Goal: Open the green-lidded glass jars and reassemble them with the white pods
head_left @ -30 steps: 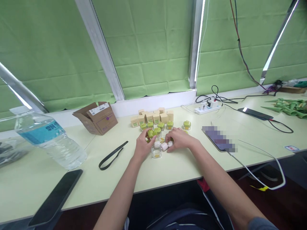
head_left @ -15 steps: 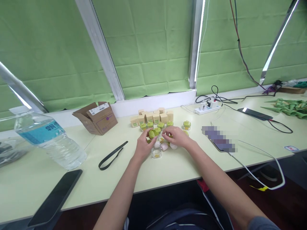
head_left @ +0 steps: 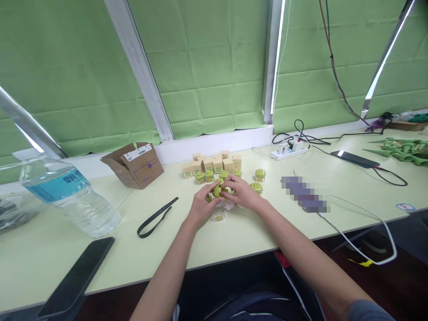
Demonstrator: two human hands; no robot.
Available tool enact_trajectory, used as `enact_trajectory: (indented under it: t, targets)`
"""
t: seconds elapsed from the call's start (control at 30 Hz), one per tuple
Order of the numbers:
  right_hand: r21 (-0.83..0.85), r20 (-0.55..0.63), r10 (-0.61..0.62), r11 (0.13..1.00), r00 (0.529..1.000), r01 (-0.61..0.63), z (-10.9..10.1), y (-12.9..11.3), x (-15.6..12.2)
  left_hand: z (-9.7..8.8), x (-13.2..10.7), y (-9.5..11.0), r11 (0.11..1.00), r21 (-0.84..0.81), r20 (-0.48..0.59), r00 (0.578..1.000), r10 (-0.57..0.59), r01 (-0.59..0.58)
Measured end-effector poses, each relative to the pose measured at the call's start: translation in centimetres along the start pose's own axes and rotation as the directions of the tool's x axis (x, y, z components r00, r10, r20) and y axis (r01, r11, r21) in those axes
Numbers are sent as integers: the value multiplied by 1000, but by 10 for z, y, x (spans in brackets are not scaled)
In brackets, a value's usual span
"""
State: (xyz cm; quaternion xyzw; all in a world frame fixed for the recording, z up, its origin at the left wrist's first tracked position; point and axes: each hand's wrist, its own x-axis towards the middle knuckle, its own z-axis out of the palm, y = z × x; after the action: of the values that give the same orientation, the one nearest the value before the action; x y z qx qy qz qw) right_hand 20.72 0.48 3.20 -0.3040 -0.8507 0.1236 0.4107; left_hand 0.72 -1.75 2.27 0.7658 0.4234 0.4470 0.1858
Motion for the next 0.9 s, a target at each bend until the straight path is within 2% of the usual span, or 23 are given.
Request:
enact_trajectory:
  t: [0.1,0.27,0.43,0.6,0.8,0.9]
  targets:
    - [24,10,14,1000,1000,-14,1,2,0,-1,-1,2,998,-46,6,1000,-31,31]
    - [82,-9,64,995,998,-63,2,6,1,-1,0,6,968,-205,23,989,-146,148]
    - [185,-77,121,977,990,-105,2,7,2,-2,3,5,925,-346,-34,983,-180,158]
    - [244,-102,184,957,978,-155,1,6,4,-2,6,-4,924,-349,-91,976,-196,153]
    - [378,-19,212,906,977,-189,3,7,4,-2,5,-12,935,-304,-139,963,-232,181]
    - [432,-1,227,878,974,-204,4,7,4,-1,3,-11,950,-274,-166,965,-203,152]
